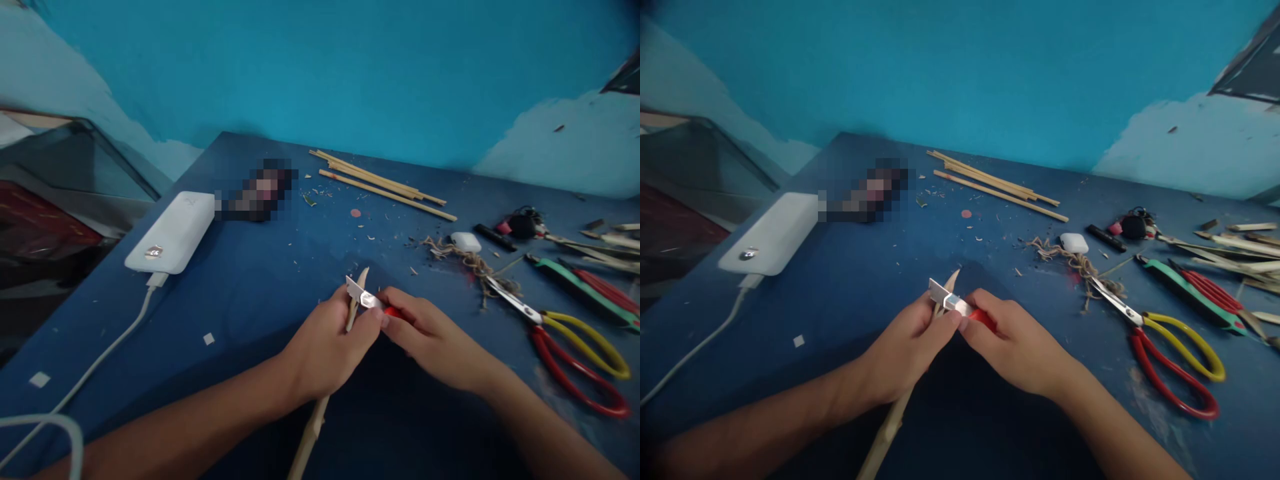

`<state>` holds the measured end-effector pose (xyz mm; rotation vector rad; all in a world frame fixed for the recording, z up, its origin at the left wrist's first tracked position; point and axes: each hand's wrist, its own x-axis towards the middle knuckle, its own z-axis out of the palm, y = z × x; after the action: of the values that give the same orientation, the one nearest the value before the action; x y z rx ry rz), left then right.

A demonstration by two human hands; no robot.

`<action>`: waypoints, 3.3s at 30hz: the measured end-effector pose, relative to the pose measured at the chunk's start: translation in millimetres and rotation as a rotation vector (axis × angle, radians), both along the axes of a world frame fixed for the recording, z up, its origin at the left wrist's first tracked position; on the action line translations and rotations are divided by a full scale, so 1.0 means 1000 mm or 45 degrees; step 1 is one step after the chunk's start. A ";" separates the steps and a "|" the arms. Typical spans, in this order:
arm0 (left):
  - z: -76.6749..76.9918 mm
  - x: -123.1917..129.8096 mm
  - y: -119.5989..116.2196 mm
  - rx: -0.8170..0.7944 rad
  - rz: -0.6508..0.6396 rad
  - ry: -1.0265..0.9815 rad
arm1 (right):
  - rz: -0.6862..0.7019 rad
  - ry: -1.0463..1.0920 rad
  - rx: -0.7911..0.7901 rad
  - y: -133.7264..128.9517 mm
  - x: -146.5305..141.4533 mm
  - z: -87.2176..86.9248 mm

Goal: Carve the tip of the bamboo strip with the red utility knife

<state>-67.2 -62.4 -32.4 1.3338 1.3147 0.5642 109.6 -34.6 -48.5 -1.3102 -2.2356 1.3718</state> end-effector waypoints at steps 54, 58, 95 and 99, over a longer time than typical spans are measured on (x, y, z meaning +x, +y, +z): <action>-0.010 0.002 -0.004 0.064 -0.002 0.038 | -0.202 0.027 -0.077 -0.006 -0.007 0.001; -0.007 0.002 -0.004 0.022 -0.024 0.063 | -0.249 0.058 -0.176 -0.005 -0.007 0.000; -0.019 0.003 0.006 -0.221 0.164 -0.238 | -0.486 0.021 -0.264 0.004 -0.009 0.011; -0.017 0.003 0.007 -0.254 0.164 -0.266 | -0.427 0.062 -0.264 0.004 -0.005 0.004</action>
<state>-64.2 -55.9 -48.9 1.0047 1.2546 0.6256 104.2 -30.2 -45.0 -1.6104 -1.7760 1.5132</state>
